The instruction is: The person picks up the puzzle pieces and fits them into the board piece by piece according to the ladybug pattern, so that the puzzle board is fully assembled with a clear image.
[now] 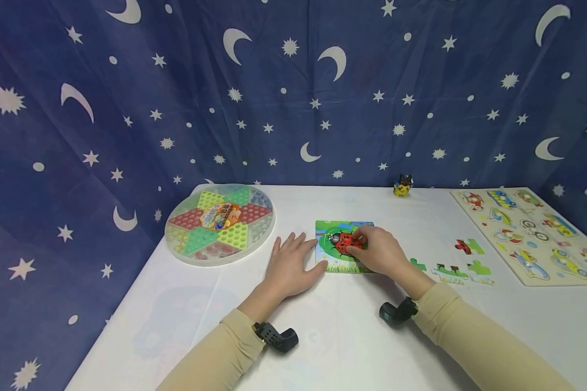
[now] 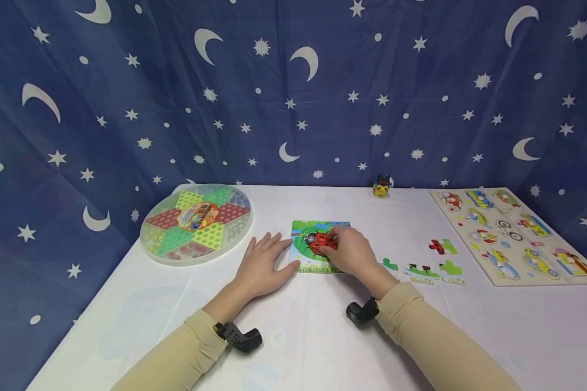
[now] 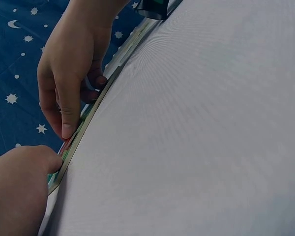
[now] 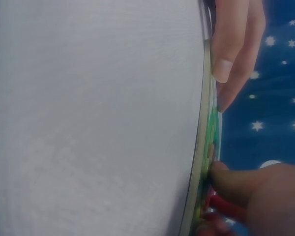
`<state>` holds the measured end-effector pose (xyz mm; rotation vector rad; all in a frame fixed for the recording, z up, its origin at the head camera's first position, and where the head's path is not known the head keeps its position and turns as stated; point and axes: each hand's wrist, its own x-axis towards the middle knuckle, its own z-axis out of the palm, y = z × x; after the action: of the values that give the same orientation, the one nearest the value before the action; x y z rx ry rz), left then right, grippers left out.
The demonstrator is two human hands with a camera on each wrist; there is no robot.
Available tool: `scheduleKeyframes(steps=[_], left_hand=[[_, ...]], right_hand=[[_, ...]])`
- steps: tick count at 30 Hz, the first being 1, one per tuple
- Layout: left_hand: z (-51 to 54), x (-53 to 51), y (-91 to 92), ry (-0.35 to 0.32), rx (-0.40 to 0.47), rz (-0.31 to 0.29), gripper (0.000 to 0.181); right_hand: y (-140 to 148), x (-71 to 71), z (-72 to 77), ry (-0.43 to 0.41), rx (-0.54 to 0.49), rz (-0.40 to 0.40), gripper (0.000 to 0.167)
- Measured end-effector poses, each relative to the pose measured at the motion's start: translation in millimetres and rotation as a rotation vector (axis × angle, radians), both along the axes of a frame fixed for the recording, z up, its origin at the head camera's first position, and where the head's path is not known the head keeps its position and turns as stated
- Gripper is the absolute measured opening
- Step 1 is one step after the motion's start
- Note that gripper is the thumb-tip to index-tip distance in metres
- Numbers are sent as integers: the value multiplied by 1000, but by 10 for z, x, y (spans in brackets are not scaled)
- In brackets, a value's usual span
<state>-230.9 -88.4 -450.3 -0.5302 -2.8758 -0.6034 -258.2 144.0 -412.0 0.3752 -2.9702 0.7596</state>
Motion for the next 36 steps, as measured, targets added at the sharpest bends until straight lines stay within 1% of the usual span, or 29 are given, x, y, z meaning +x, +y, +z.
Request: scheduleKeyframes(steps=[6,11,16,21,24,29,33,36], left_hand=[[2,6,-2,-7,-1,2,64],[5,20,28,-16,-1,-4,65],[4,18,28,-12,-4,-6,65],[5,-3,-8,-9,-12,-3,65],[-12,16,-30,-20,-14,-8,65],[0,17,-61,-40,-28,5,65],[15,3,-43,-37,-23,6,65],[4,4,-7,-39,-17,-4,66]], right_hand=[[-17,-1,2,-3,23,0,28],[-15,13,24,-10,65,-5,26],[-33,21,40,-5,110,-4,22],[-91,14,50,1,175,-7,26],[-126,31,41,-14,196,-19,26],[-199,17,68,-29,237,-12,25],[-220,10,109,-17,282,5,27],[-198,22,125,-10,312,10,24]])
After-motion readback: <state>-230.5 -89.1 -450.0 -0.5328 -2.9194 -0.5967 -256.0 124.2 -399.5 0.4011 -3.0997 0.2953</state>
